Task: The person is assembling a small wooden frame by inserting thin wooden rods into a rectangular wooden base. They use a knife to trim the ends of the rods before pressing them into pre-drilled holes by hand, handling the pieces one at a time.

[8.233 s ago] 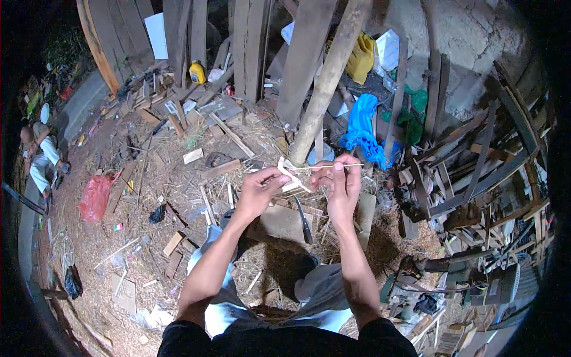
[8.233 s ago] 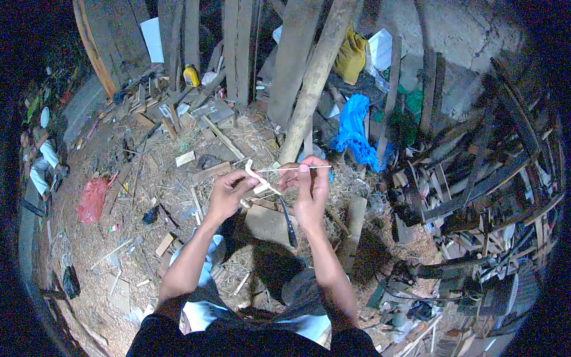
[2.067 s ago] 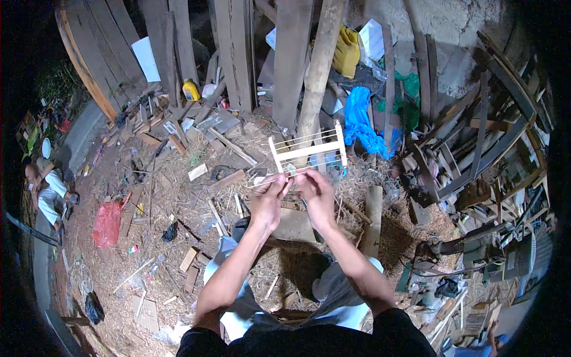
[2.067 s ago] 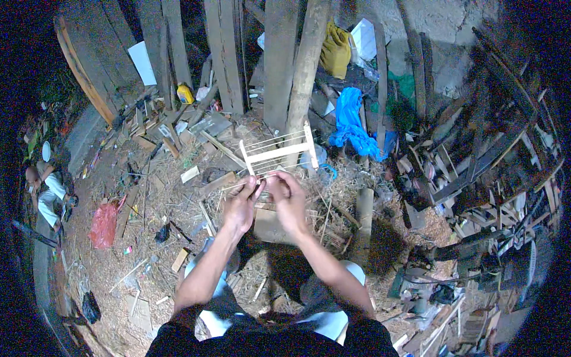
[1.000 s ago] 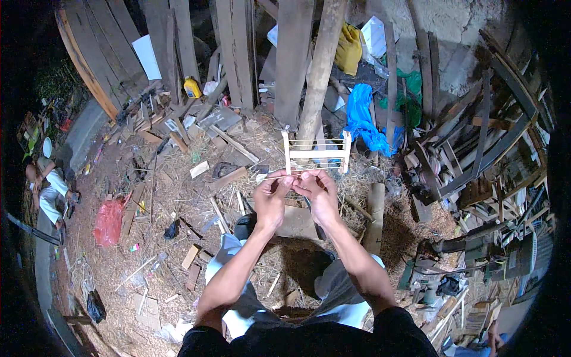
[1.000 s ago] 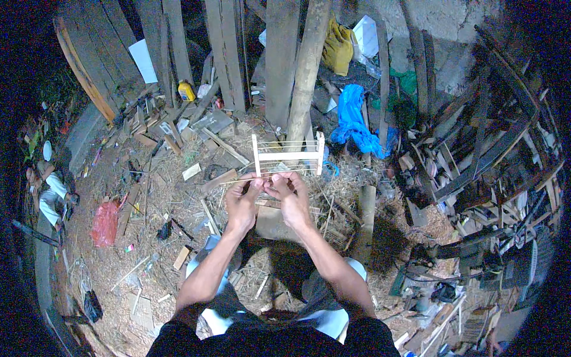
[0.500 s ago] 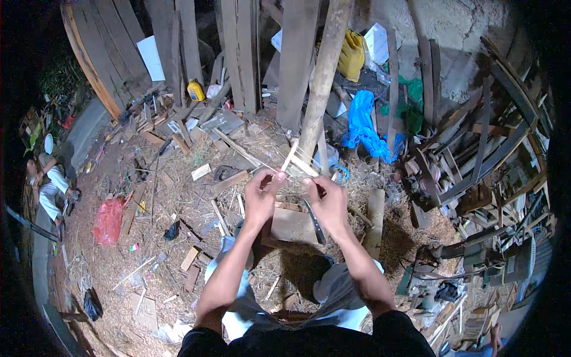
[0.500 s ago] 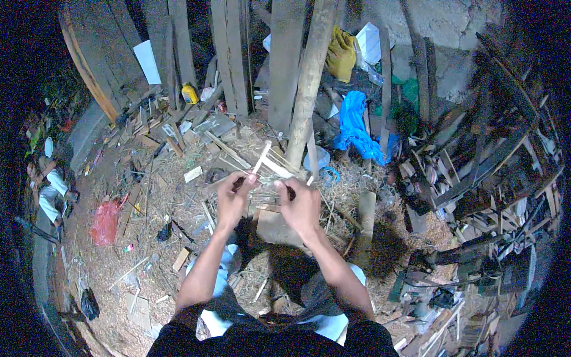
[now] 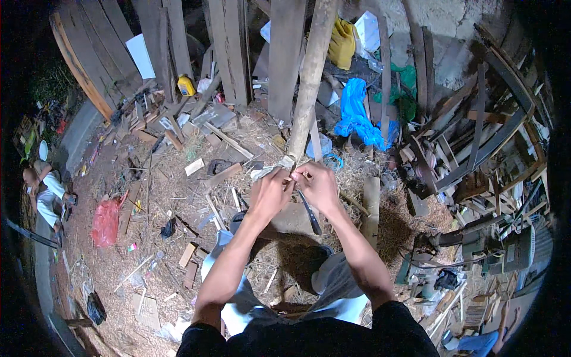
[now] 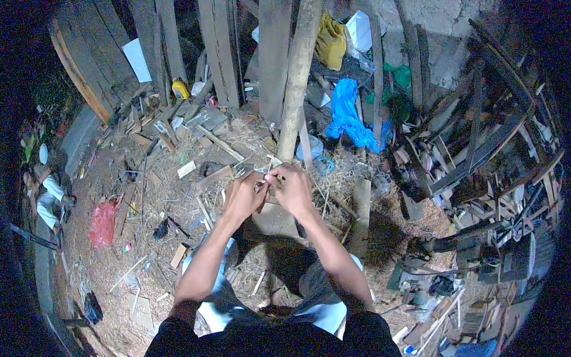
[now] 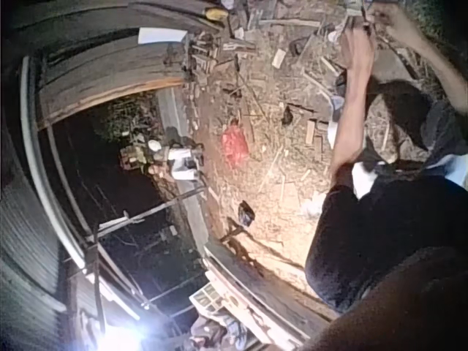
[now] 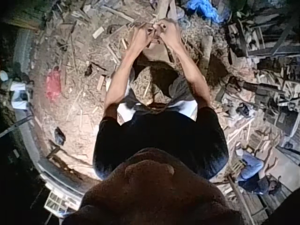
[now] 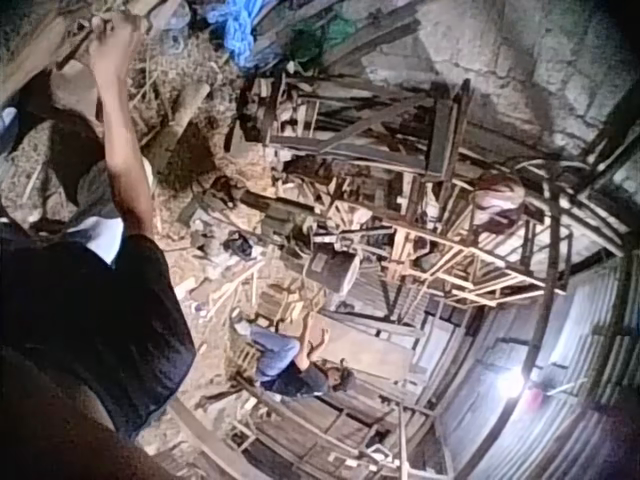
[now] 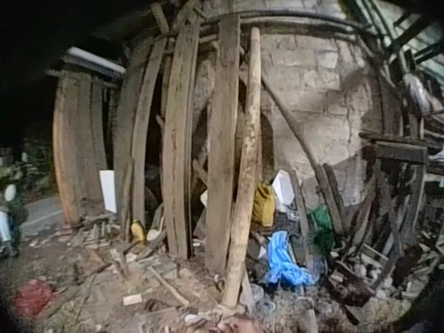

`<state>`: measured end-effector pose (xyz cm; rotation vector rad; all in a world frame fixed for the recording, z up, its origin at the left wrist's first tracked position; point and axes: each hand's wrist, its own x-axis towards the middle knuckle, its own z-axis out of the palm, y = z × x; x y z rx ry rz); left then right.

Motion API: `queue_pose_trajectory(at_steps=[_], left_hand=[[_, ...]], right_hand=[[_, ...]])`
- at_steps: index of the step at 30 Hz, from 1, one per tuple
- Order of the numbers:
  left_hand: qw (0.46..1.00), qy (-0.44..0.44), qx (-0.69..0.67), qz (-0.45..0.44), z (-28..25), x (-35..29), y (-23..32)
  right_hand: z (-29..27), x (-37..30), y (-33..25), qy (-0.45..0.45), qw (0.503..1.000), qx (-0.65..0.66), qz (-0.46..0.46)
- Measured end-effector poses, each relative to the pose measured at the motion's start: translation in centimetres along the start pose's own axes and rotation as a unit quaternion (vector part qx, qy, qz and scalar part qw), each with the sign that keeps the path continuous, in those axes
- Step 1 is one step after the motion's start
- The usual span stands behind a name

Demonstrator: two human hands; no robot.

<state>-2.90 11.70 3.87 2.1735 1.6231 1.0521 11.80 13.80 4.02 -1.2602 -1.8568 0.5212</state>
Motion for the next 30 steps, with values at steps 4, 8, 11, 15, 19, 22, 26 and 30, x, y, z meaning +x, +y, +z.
queue_pose_trajectory(at_steps=[4,8,11,15,19,22,26,30], left_hand=[[1.0,0.008,0.018,0.01,0.5,0.0,0.4],[1.0,0.01,0.02,0.001,1.0,-0.3,1.0],[0.999,-0.015,0.033,-0.013,1.5,-0.3,1.6],[0.998,-0.023,0.044,0.024,2.5,-0.1,1.3],[0.999,-0.028,0.015,-0.025,4.1,0.1,-0.1],[0.992,0.009,-0.085,-0.098,4.8,-0.2,-1.4],[0.945,0.0,-0.276,-0.176,6.0,-0.4,-1.9],[0.92,0.046,-0.359,-0.15,6.4,-0.4,-2.5]], right_hand=[[0.5,-0.3,0.2,0.041,0.997,-0.052,-0.045],[1.2,-0.6,1.0,-0.015,0.995,0.032,0.093],[1.6,-0.6,2.9,-0.021,0.982,0.133,0.134],[1.9,-0.4,4.3,-0.039,0.877,0.312,0.363],[2.8,-0.2,5.1,-0.012,0.9,0.257,0.352],[1.4,0.5,3.8,-0.066,0.897,0.264,0.349],[1.4,0.2,5.5,-0.068,0.926,0.26,0.267],[2.2,0.0,3.5,0.032,0.95,0.268,0.157]])
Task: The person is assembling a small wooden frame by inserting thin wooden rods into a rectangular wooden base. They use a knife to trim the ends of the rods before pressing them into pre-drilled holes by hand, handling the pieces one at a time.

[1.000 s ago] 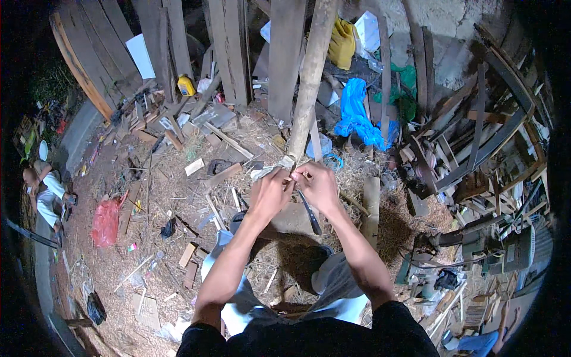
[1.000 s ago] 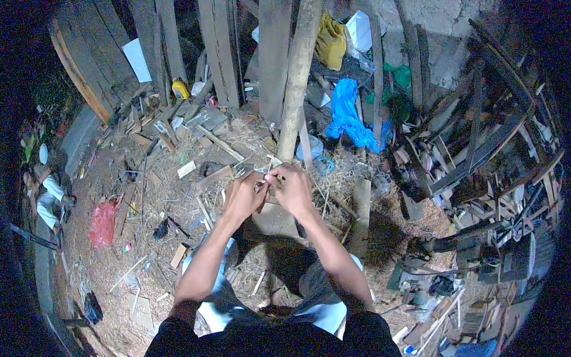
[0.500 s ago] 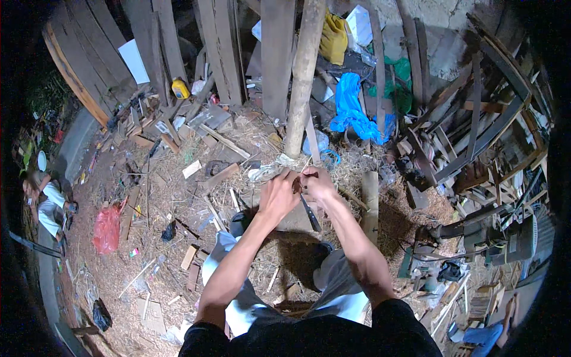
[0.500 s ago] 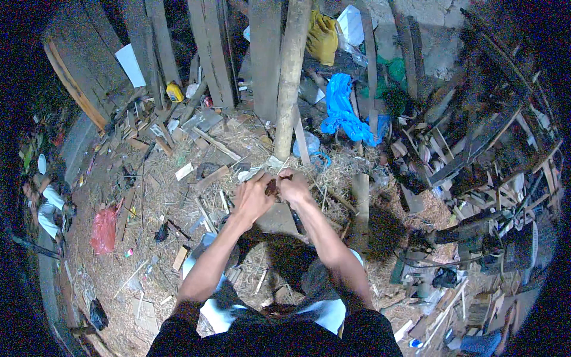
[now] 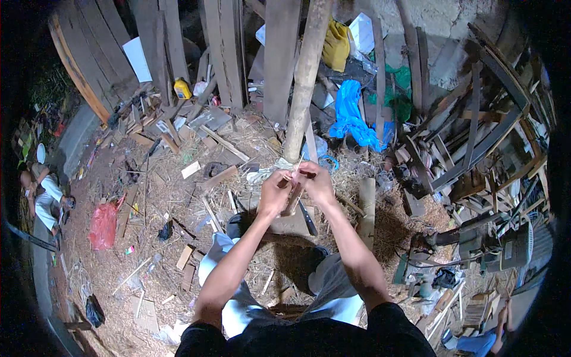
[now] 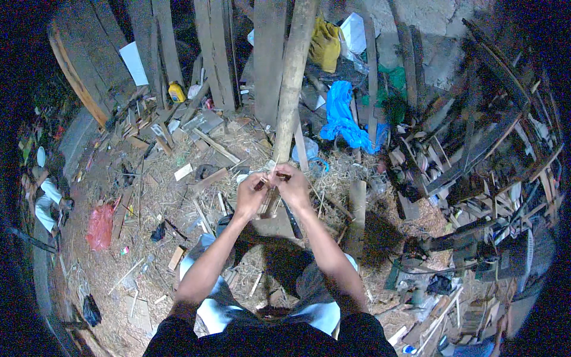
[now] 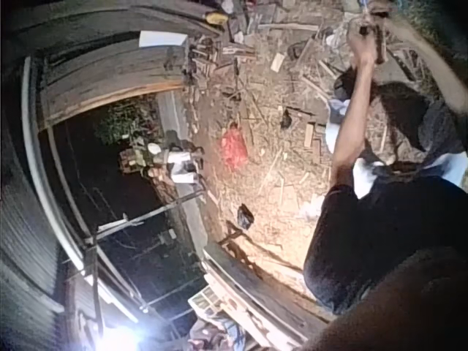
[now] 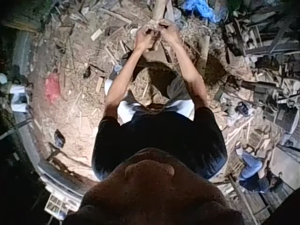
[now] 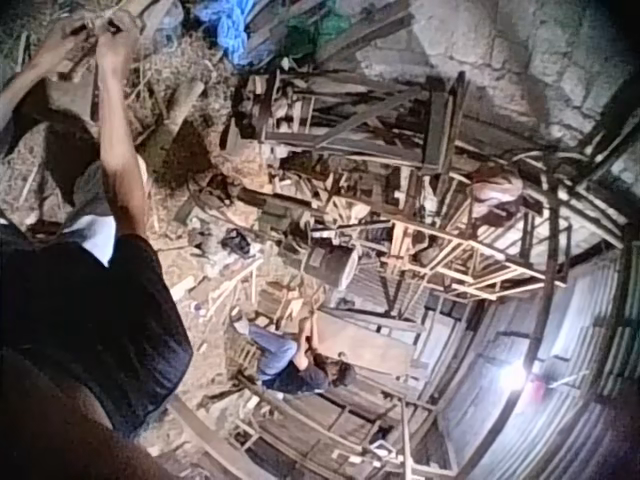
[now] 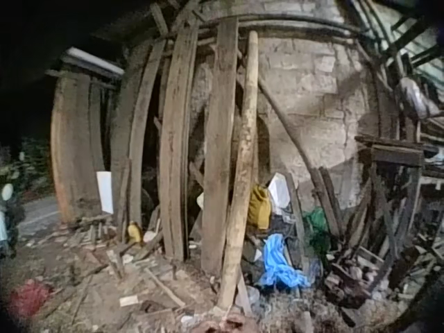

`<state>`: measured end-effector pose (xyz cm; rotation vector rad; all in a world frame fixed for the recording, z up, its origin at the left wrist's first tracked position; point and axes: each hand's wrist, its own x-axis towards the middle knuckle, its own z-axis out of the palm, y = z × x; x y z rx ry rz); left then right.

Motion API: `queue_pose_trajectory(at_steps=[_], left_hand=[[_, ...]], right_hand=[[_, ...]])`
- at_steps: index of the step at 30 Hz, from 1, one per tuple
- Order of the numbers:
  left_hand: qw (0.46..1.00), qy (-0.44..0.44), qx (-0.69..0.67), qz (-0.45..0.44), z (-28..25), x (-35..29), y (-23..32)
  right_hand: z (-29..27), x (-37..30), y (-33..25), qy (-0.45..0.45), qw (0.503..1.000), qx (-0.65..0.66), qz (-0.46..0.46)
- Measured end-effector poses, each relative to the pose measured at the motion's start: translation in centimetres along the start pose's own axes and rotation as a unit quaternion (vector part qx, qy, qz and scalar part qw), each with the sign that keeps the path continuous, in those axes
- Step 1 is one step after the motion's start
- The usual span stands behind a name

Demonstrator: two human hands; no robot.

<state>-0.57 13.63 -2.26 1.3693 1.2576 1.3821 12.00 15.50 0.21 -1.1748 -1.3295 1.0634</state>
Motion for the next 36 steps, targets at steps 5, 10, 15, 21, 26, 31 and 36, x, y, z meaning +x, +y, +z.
queue_pose_trajectory(at_steps=[5,10,15,21,26,31,36], left_hand=[[0.998,-0.048,-0.019,-0.023,0.4,0.0,3.4],[0.995,-0.034,0.088,0.018,0.8,-0.7,3.0],[0.976,-0.037,0.216,-0.016,1.8,-1.9,3.4],[0.969,-0.092,0.229,-0.024,1.0,-1.7,-0.1],[0.977,-0.126,0.127,-0.121,-1.7,0.6,-7.0],[0.939,-0.082,-0.125,-0.31,-2.9,1.2,-16.2],[0.928,-0.056,-0.105,-0.354,-3.0,-0.1,-22.2]], right_hand=[[-1.3,0.8,-0.2,0.028,0.997,-0.049,-0.048],[-0.6,0.7,-1.8,0.039,0.98,0.14,0.138],[-0.4,2.8,2.9,0.171,0.983,0.052,0.053],[-7.2,5.4,6.3,0.197,0.956,0.188,0.114],[-6.3,3.9,4.0,0.114,0.97,0.148,0.154],[-5.7,3.2,3.0,0.051,0.969,0.173,0.167],[-5.7,2.9,3.4,0.045,0.979,0.146,0.135]])
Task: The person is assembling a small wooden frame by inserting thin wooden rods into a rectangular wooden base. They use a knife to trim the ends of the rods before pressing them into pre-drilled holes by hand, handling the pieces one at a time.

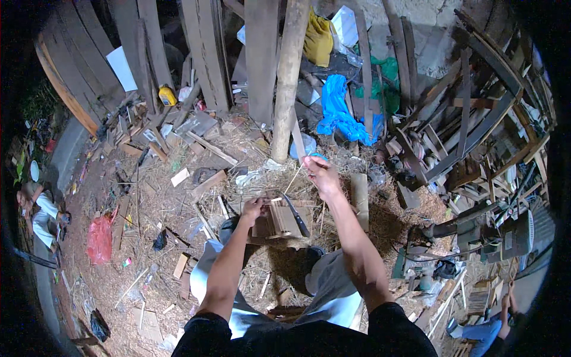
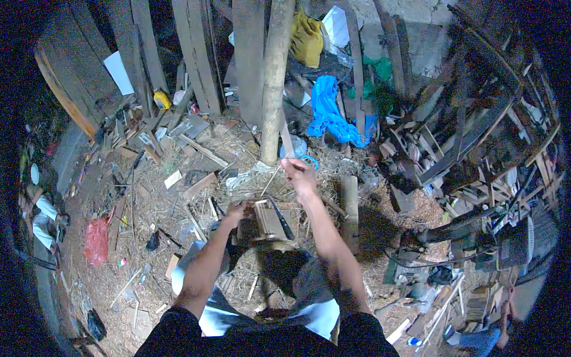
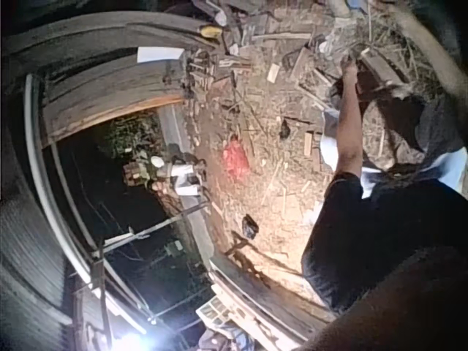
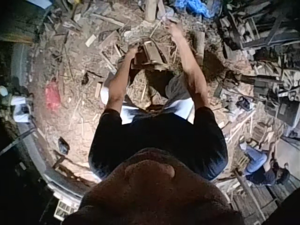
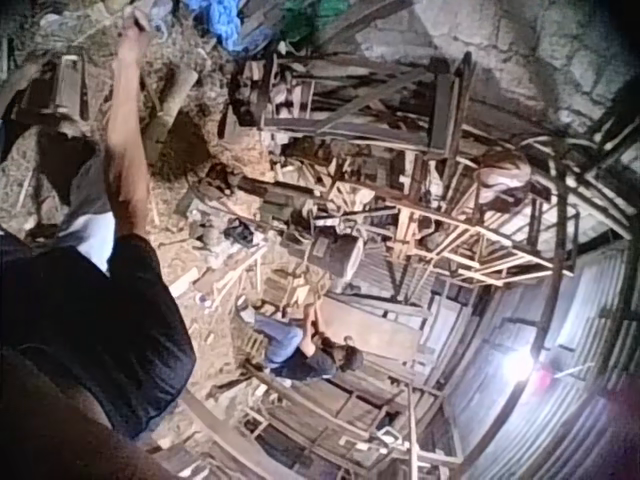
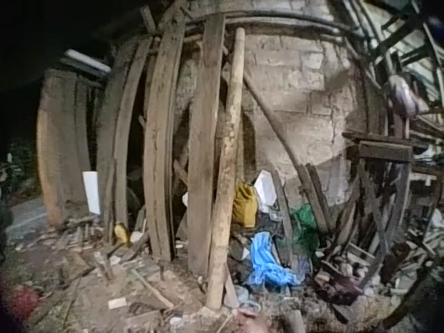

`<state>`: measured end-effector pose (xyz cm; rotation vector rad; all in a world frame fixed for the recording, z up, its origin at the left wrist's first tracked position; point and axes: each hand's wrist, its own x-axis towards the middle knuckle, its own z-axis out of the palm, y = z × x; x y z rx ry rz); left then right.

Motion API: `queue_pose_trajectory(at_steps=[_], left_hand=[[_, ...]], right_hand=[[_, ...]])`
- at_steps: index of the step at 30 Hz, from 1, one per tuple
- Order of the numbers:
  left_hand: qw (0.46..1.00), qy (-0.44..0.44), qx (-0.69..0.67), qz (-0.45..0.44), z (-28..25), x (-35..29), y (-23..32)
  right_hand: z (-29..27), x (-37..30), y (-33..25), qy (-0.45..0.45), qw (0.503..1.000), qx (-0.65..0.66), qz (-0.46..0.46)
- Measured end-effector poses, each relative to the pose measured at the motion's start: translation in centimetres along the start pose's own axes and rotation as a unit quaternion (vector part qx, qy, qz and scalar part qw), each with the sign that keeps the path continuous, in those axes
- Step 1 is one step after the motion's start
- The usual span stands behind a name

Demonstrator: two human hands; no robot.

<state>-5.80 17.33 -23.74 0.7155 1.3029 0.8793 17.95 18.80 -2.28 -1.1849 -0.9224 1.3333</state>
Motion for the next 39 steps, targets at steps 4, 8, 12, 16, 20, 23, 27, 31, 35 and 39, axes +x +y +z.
queue_pose_trajectory(at_steps=[4,8,12,16,20,23,27,31,35,39], left_hand=[[0.932,0.169,0.282,0.152,0.4,-0.3,-0.8],[0.8,0.195,0.529,0.206,0.3,-1.4,1.1],[0.988,0.065,0.086,0.106,0.0,-1.7,6.8],[0.99,-0.092,0.059,0.086,7.0,-9.4,15.8],[0.951,-0.066,0.197,0.229,6.4,-11.5,15.6],[0.942,-0.067,0.199,0.26,5.5,-11.1,14.7],[0.968,-0.052,0.163,0.182,4.0,-11.3,15.7],[0.959,0.025,0.047,0.278,3.0,-13.6,18.8],[0.957,0.031,0.02,0.287,3.4,-15.1,20.6],[0.94,0.055,0.088,0.326,2.6,-14.8,20.1]], right_hand=[[0.1,-0.1,0.2,-0.013,1.0,-0.003,-0.003],[0.3,-0.1,0.4,-0.035,0.999,-0.023,0.003],[2.3,-0.6,0.1,-0.038,0.998,-0.05,0.001],[0.2,-0.1,1.1,-0.015,0.998,-0.068,-0.002],[1.3,-0.2,1.3,-0.035,0.995,-0.096,-0.018],[2.2,-0.5,1.6,-0.065,0.995,-0.079,-0.002],[1.5,0.5,3.7,-0.072,0.99,-0.09,0.083],[0.7,-0.5,9.9,-0.172,0.749,-0.64,-0.001],[-1.6,-1.7,16.6,-0.194,0.662,-0.722,0.058],[-1.0,-1.3,18.7,-0.201,0.681,-0.701,0.062]])
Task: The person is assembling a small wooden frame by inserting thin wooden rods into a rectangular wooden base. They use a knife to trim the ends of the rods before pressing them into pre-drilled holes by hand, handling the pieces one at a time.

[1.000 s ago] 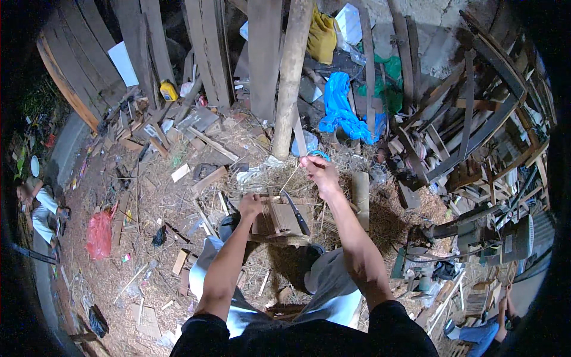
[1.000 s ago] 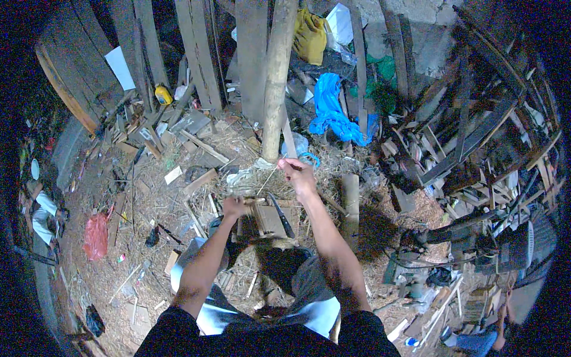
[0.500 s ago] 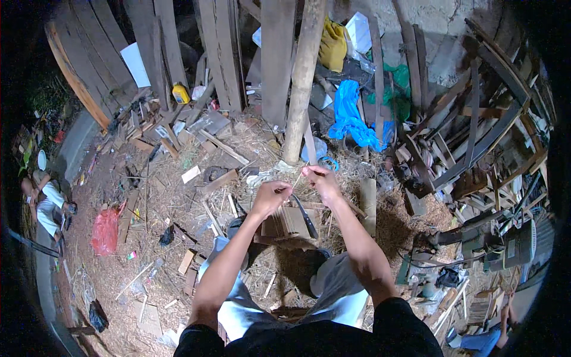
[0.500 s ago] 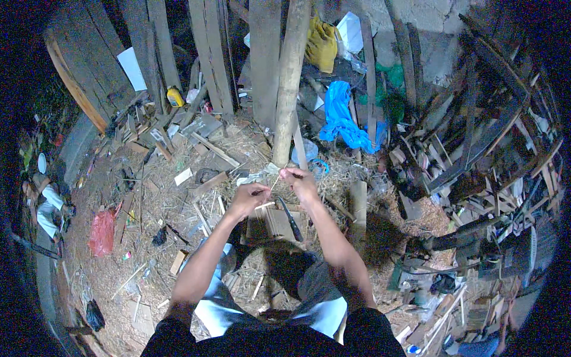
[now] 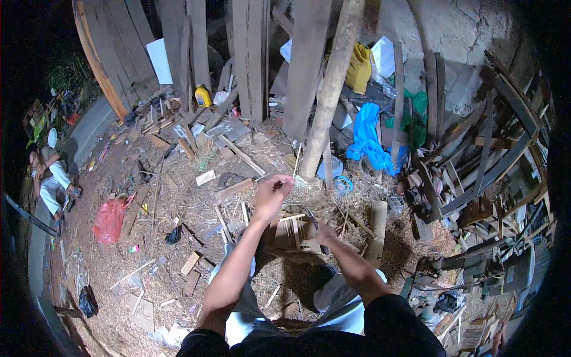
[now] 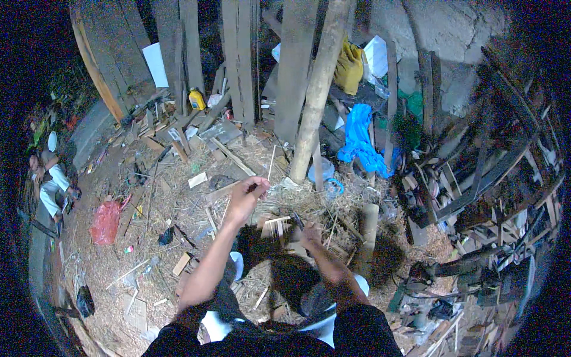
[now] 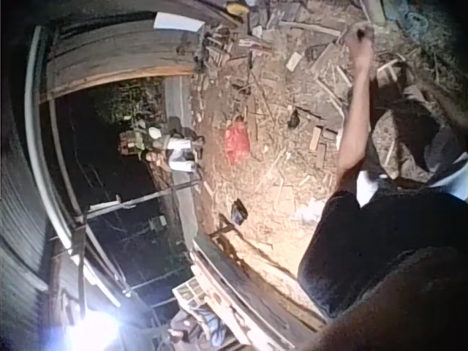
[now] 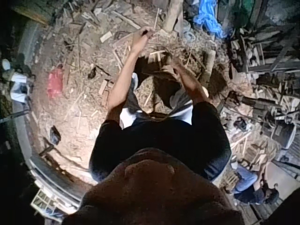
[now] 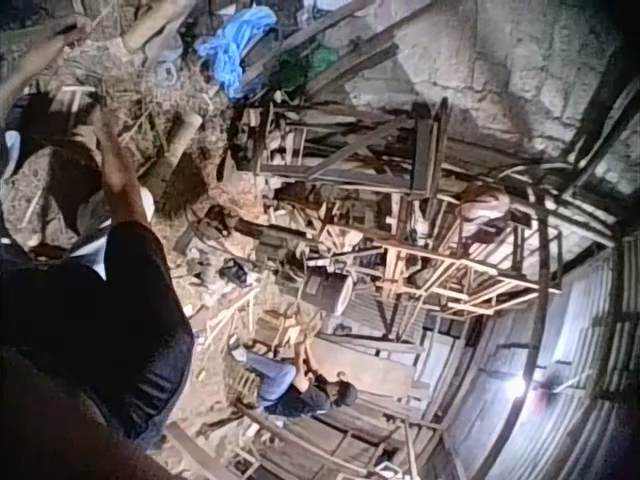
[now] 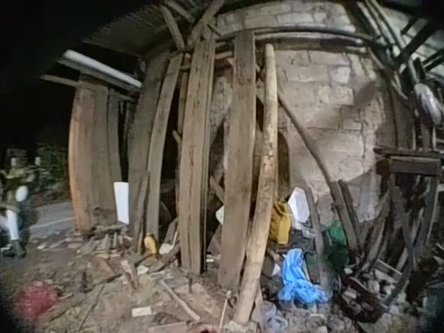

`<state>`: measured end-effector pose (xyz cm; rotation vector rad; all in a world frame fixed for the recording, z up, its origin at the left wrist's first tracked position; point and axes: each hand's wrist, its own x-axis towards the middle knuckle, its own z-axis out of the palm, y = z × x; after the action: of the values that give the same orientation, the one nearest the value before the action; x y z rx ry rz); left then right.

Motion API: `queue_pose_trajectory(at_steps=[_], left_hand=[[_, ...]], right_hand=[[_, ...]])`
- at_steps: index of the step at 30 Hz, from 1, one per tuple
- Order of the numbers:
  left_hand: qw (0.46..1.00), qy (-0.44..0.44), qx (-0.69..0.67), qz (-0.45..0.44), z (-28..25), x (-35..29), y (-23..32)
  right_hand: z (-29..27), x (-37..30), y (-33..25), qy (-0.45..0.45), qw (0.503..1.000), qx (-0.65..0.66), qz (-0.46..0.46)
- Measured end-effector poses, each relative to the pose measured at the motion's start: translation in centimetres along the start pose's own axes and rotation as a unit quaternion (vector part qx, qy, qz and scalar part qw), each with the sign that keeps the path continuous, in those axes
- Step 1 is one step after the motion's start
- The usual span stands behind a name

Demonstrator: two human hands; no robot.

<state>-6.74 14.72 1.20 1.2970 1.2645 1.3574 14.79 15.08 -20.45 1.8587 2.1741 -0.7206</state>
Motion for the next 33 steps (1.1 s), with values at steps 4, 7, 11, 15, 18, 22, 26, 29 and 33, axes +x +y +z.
queue_pose_trajectory(at_steps=[4,7,11,15,18,22,26,29,33], left_hand=[[1.0,0.003,-0.026,0.0,1.3,0.3,1.6],[0.999,0.019,-0.04,-0.022,0.5,0.0,1.3],[0.998,0.027,-0.048,0.033,0.8,0.2,1.6],[0.999,0.028,-0.033,-0.022,0.7,-0.3,2.6],[0.999,0.033,-0.038,0.003,0.8,-0.4,2.8],[0.998,0.027,0.03,0.052,1.7,-0.4,2.8],[0.979,0.046,0.143,0.138,1.8,-0.9,2.8],[0.965,0.056,0.197,0.163,2.1,-1.4,3.5],[0.957,0.066,0.214,0.181,2.5,-1.2,3.7]], right_hand=[[3.7,3.6,4.6,0.08,0.997,-0.017,-0.009],[-1.9,2.8,3.0,0.009,0.995,-0.056,-0.079],[-10.6,-0.9,2.1,0.064,0.828,0.557,-0.006],[-17.2,-3.6,-1.1,0.279,0.788,0.543,-0.08],[-20.9,-7.9,-5.1,0.358,0.808,0.451,-0.123],[-20.6,-8.9,-6.0,0.271,0.795,0.494,-0.225],[-21.9,-11.1,-8.3,0.133,0.743,0.619,-0.217],[-22.0,-11.3,-8.5,0.122,0.733,0.632,-0.222],[-21.5,-9.8,-6.8,0.18,0.694,0.642,-0.272]])
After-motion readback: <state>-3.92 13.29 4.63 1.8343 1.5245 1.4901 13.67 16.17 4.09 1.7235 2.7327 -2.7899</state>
